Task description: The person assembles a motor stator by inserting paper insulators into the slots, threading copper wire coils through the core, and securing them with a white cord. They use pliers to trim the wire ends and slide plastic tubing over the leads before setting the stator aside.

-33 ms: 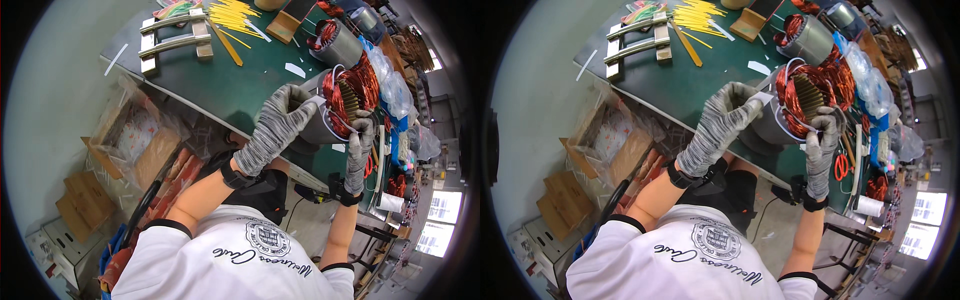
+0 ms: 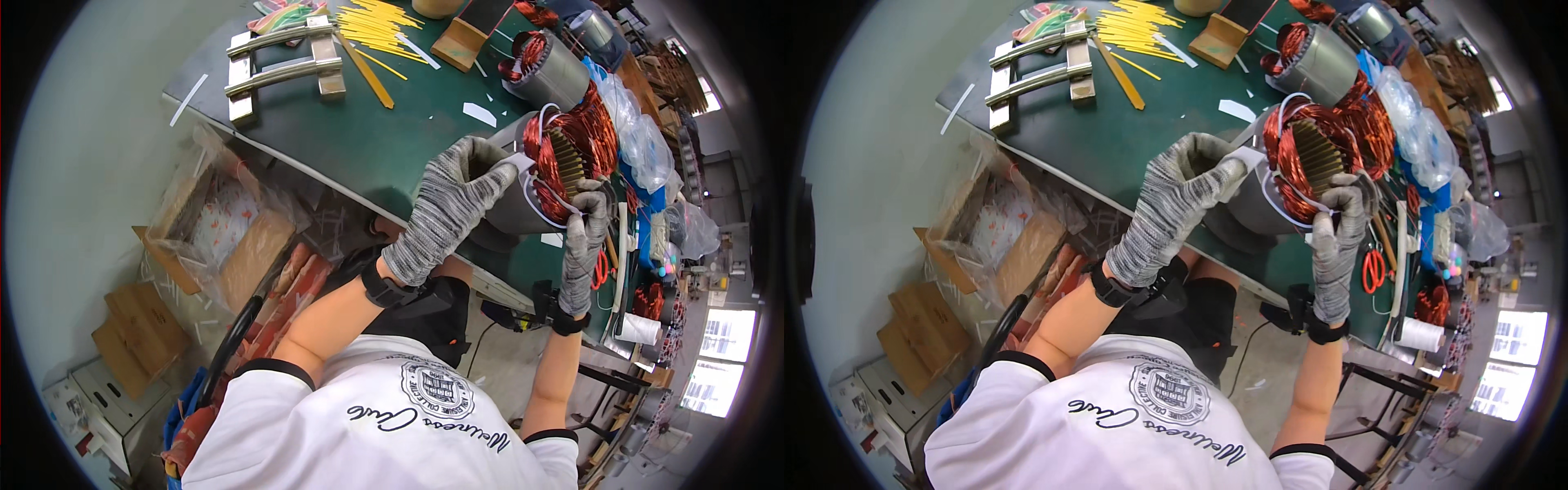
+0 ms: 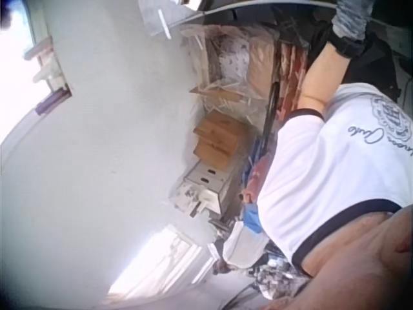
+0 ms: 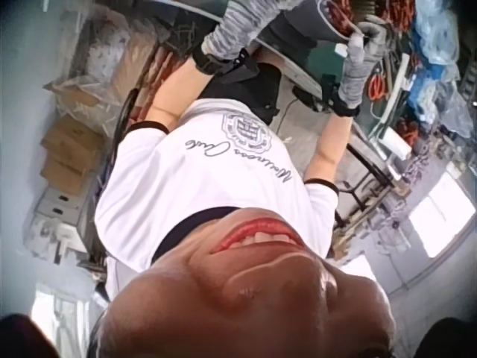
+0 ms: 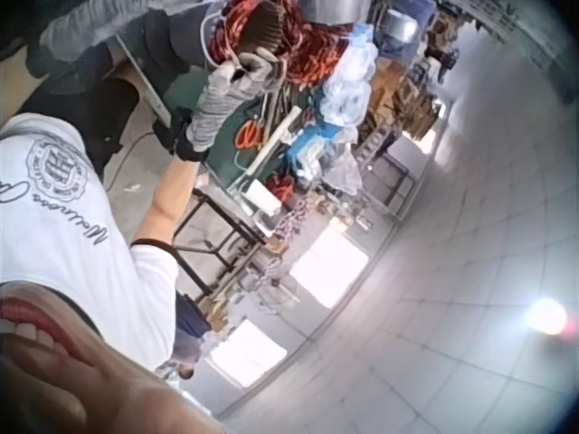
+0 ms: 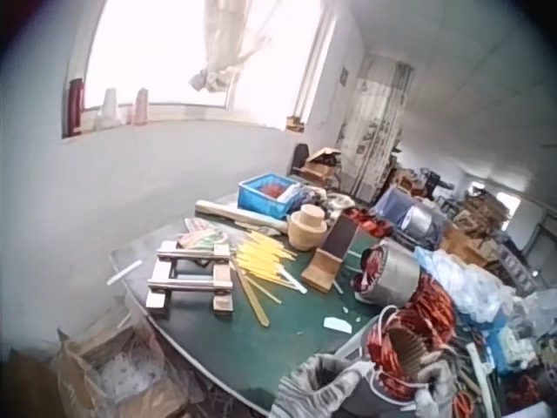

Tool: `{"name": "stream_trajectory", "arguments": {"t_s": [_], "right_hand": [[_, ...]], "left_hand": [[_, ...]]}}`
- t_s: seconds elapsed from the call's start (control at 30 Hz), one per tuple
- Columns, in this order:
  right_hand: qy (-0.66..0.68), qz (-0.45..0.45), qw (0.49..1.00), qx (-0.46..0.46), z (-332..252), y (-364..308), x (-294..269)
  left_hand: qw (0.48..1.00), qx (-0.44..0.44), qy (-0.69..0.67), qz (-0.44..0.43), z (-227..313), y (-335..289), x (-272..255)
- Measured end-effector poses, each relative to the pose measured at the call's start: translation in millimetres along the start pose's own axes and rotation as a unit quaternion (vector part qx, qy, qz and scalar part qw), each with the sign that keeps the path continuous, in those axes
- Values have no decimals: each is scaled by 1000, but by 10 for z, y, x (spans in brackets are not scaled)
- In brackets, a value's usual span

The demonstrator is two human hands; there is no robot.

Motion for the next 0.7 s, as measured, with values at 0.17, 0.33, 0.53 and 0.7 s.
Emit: {"name": "stream_trajectory", "arguments": {"t_s": [0.17,0.33,0.53,0.7], "right_hand": [[-61,86,994,0,-97,-90,12],[-123,76,990,-9,-347,-119,44],[138,-76,980,123,-74,79,-540],[106,-83,988,70,275,741,-627]], "left_hand": [[940,159,295,67,262,41,100],[847,204,490,15,337,243,237],[815,242,522,-72,360,668,500],[783,244,557,-129,269,856,608]]}}
Point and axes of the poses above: each hand's wrist, its own y-axis towards the middle knuckle, its own x-axis out of the palm, z = x × y, the point moved 7 cm from there along y, towards the middle knuckle, and after that the axes turned 2 degrees about z, right-handed, at the moved point
